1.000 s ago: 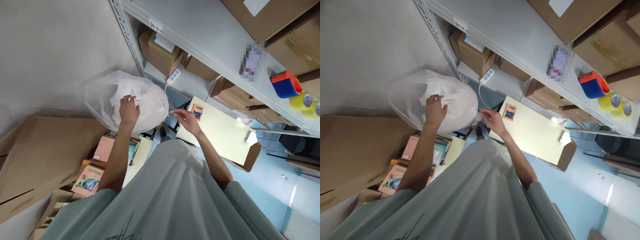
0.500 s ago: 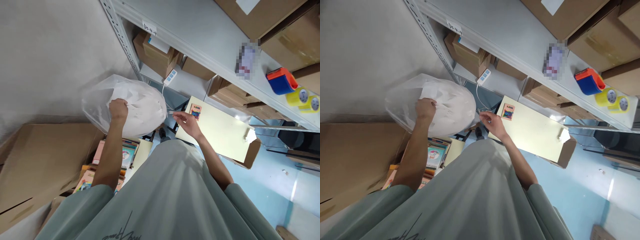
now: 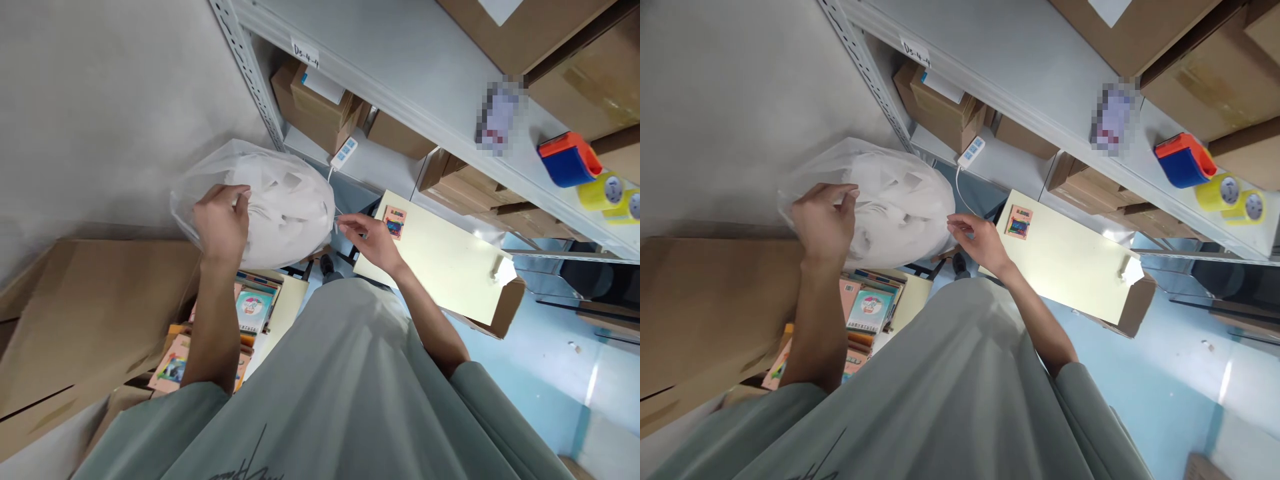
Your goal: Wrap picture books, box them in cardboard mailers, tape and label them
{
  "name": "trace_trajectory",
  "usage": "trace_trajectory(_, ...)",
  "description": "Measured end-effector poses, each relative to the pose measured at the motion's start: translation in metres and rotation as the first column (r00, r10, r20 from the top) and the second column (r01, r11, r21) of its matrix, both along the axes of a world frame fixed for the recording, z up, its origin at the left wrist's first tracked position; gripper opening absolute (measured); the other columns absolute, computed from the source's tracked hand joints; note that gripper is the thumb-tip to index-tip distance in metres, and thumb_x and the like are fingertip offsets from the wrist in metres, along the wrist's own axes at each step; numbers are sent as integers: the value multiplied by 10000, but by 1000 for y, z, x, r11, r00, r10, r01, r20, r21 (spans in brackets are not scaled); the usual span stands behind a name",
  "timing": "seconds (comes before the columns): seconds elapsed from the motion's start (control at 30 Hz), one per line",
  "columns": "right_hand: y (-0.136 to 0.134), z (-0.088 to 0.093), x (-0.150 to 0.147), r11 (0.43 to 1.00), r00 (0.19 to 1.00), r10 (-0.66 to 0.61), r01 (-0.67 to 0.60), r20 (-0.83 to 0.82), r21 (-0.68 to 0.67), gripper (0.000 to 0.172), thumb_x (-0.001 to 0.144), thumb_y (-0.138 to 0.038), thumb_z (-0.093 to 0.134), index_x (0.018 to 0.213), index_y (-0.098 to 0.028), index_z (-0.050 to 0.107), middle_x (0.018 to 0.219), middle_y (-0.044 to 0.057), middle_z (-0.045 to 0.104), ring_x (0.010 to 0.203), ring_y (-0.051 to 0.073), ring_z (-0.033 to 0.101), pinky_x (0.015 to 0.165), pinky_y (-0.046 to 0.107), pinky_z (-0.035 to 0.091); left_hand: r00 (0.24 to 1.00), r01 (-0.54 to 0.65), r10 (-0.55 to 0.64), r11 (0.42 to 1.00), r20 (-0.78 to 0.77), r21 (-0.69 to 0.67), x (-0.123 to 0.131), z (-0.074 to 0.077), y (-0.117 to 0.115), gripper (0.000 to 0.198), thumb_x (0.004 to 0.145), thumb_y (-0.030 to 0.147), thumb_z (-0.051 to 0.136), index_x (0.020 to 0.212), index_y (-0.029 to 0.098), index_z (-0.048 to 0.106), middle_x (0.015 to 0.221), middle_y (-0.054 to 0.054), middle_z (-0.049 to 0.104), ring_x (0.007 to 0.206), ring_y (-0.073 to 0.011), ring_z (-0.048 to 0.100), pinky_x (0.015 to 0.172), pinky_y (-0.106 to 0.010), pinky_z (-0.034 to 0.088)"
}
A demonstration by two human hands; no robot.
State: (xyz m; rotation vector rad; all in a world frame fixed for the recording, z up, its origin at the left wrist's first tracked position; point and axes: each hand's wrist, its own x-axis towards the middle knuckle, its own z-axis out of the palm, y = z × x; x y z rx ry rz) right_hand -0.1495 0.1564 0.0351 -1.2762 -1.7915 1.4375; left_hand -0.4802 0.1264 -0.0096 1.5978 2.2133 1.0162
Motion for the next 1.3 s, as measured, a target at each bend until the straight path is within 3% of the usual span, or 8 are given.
trace_trajectory(0.2, 3, 12, -28, 990, 997, 80, -78, -14, 117, 413, 1072, -640, 720, 1246, -291, 854, 1298, 68, 848, 1128, 251, 812, 1059, 431, 693, 997, 70, -64, 989, -49, 127, 22, 60, -17, 123, 1039, 375, 814, 1061, 289, 898, 1063, 24, 874, 745, -167, 694, 732, -340, 546)
trace_trajectory(0.37, 11, 20, -56, 951, 988, 157, -149, -7, 269, 468, 1040, -573, 807, 1438, -329, 776, 1475, 73, 758, 1321, 284, 734, 1100, 448, 672, 979, 201, -201, 970, -15, 136, 49, 86, -22, 171, 1064, 429, 786, 1021, 296, 885, 1029, 8, 869, 809, -190, 748, 735, -349, 572)
trace_trajectory(0.47, 17, 20, -67, 927, 977, 213, -204, 5, 315, 514, 1010, -534, 862, 1473, -343, 744, 1503, 75, 731, 1428, 310, 676, 1180, 482, 627, 961, 255, -266, 958, 79, 131, 63, 92, -20, 177, 1048, 468, 799, 997, 313, 868, 982, 6, 852, 821, -203, 771, 761, -360, 617)
trace_trajectory(0.6, 23, 22, -68, 929, 977, 208, -210, 39, 306, 318, 1068, -559, 791, 1229, -285, 811, 1247, 63, 791, 1259, 283, 736, 1138, 443, 617, 939, 242, -262, 964, 222, 115, 69, 99, -16, 194, 980, 528, 869, 974, 338, 836, 963, 3, 830, 933, -245, 807, 815, -372, 672)
trace_trajectory(0.77, 25, 38, -45, 968, 993, 90, -70, -73, 240, 519, 1069, -750, 687, 1031, -246, 804, 1003, 19, 766, 1041, 226, 744, 977, 365, 649, 849, 302, -322, 946, 420, 116, 58, 105, -8, 539, 919, 676, 895, 1311, 323, 787, 1285, -41, 831, 1190, -282, 796, 862, -355, 695)
trace_trajectory(0.87, 26, 49, -24, 976, 989, -39, 68, -142, 207, 586, 1052, -807, 662, 1055, -238, 800, 1009, 15, 747, 1063, 232, 748, 946, 375, 663, 759, 334, -341, 935, 554, 119, 59, 102, -1, 657, 902, 765, 875, 1361, 307, 766, 1285, -62, 838, 1189, -292, 800, 866, -365, 697)
trace_trajectory(1.0, 25, 53, 6, 956, 965, -184, 220, -186, 193, 613, 1034, -841, 661, 1095, -244, 790, 1030, 17, 750, 1096, 243, 765, 956, 395, 686, 658, 432, -382, 897, 649, 90, 83, 97, 10, 583, 884, 799, 870, 1127, 269, 848, 1115, -68, 873, 1073, -297, 829, 924, -411, 704)
trace_trajectory(1.3, -2, 31, 69, 854, 845, -491, 515, -210, 71, 764, 959, -832, 788, 1511, -335, 610, 1432, 94, 748, 1290, 269, 773, 1020, 392, 716, 565, 505, -432, 855, 703, 119, 172, 88, 42, 551, 900, 787, 858, 970, 241, 829, 998, -58, 867, 1010, -281, 839, 918, -417, 709)
